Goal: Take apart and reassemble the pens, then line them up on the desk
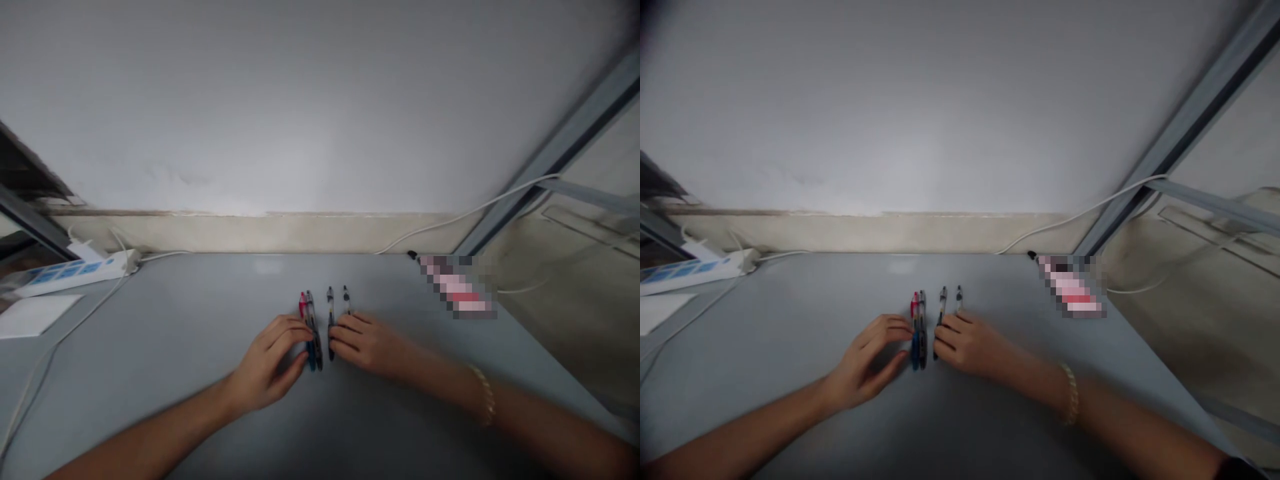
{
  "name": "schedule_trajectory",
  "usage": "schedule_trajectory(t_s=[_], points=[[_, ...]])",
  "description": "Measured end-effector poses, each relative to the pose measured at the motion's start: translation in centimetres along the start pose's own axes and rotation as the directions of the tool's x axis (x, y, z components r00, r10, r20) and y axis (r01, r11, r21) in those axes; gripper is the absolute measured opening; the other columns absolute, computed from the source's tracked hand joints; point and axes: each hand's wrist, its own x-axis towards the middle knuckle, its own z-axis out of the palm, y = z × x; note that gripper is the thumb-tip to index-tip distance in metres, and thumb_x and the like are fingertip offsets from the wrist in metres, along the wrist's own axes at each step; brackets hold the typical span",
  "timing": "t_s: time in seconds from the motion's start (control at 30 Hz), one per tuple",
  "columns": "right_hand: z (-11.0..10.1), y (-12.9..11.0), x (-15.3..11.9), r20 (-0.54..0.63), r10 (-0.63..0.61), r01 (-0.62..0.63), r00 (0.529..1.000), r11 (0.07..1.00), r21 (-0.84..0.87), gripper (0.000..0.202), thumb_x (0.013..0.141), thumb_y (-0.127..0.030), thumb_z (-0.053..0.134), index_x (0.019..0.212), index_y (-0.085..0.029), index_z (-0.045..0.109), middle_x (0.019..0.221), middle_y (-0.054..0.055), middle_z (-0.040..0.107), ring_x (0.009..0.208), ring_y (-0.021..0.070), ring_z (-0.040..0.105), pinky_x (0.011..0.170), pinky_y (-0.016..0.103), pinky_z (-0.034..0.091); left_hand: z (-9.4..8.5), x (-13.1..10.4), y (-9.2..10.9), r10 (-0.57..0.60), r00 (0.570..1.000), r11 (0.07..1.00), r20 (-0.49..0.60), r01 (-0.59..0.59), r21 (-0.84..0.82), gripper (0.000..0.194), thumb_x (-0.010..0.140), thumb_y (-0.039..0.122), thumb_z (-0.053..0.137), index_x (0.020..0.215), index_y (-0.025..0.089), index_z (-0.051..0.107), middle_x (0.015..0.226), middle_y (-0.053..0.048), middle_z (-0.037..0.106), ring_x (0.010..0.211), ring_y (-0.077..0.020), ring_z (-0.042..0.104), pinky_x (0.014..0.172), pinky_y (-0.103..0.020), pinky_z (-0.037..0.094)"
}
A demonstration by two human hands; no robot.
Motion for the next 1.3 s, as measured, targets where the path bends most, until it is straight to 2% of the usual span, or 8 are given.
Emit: schedule_trajectory(t_s=[0.27,0.47,0.63,0.8,0.87,1.0,1.17,1.3], points=[[-1.0,-0.3,1.2,0.093,-0.092,0.101,0.991,0.991,-0.088,0.005,0.097,-0.018,0.067,0.092,-0.016,0.068,0.089,0.0,0.071,0.082,0.0177,0.071,0.073,0.035,0.059,0.0,0.1,0.2,-0.005,1.0,1.0,0.0,0.005,-0.03,0.035,0.089,0.001,0.057,0.12,0.016,0.057,0.109,-0.012,0.065,0.106,-0.0237,0.06,0.093,-0.04,0.05],[-1.8,0.3,1.5,-0.054,-0.108,0.108,0.993,0.994,0.008,0.014,0.097,-0.012,0.062,0.084,-0.016,0.066,0.077,-0.003,0.068,0.071,0.0157,0.067,0.066,0.031,0.055,-0.2,0.1,0.5,-0.032,0.997,0.998,-0.077,0.027,-0.062,0.032,0.089,0.0,0.056,0.116,0.017,0.058,0.106,-0.01,0.066,0.101,-0.0221,0.061,0.091,-0.038,0.05],[-5.5,-0.1,-1.2,-0.297,0.196,-0.117,0.935,0.957,0.266,0.015,0.091,-0.008,0.056,0.095,-0.022,0.057,0.074,0.003,0.067,0.068,0.0198,0.061,0.063,0.034,0.052,-0.2,-0.4,1.3,-0.171,0.976,0.979,-0.132,0.154,-0.133,0.034,0.091,0.002,0.054,0.119,0.022,0.056,0.108,-0.008,0.063,0.1,-0.0201,0.06,0.088,-0.035,0.049],[-7.4,-3.7,-4.4,-0.236,0.651,-0.376,0.721,0.655,0.656,0.025,0.092,-0.004,0.041,0.102,-0.026,0.04,0.078,0.0,0.055,0.064,0.0173,0.062,0.054,0.028,0.053,0.3,-0.6,3.6,-0.451,0.892,0.815,0.038,0.429,-0.391,0.062,0.088,0.008,0.059,0.141,0.031,0.035,0.113,-0.007,0.056,0.09,-0.0176,0.059,0.075,-0.03,0.052],[-7.1,-5.0,-4.9,-0.028,0.784,-0.341,0.62,0.3,0.891,0.018,0.096,-0.011,0.048,0.095,-0.029,0.045,0.082,-0.001,0.057,0.063,0.0144,0.062,0.049,0.022,0.049,0.4,-0.6,4.6,-0.519,0.837,0.705,0.176,0.535,-0.466,0.07,0.086,0.01,0.065,0.142,0.034,0.032,0.123,-0.008,0.054,0.082,-0.0139,0.058,0.071,-0.027,0.052],[-5.9,-6.3,-4.8,0.279,0.758,-0.323,0.589,-0.095,0.942,0.014,0.097,-0.022,0.059,0.089,-0.028,0.05,0.084,-0.003,0.063,0.07,0.0139,0.066,0.06,0.024,0.052,0.6,-1.2,5.6,-0.594,0.739,0.454,0.317,0.634,-0.626,0.023,0.095,0.029,0.061,0.116,0.025,0.051,0.083,0.002,0.057,0.06,-0.0085,0.052,0.055,-0.019,0.045],[-4.1,-6.5,-4.5,0.477,0.673,-0.441,0.566,-0.242,0.864,0.015,0.097,-0.028,0.06,0.111,-0.03,0.057,0.086,-0.002,0.07,0.08,0.0168,0.071,0.072,0.028,0.053,1.1,-2.8,5.3,-0.638,0.719,0.37,0.275,0.6,-0.709,0.027,0.096,0.047,0.06,0.096,0.021,0.053,0.07,0.003,0.057,0.058,-0.0079,0.053,0.055,-0.018,0.045],[-3.4,-6.0,-4.7,0.522,0.601,-0.557,0.605,-0.149,0.817,0.033,0.103,-0.047,0.047,0.129,-0.031,0.06,0.086,0.001,0.075,0.074,0.0177,0.072,0.064,0.028,0.055,1.5,-3.5,5.0,-0.65,0.717,0.3,0.253,0.547,-0.782,0.024,0.097,0.043,0.061,0.096,0.021,0.051,0.074,0.001,0.061,0.061,-0.0089,0.057,0.057,-0.019,0.047]])
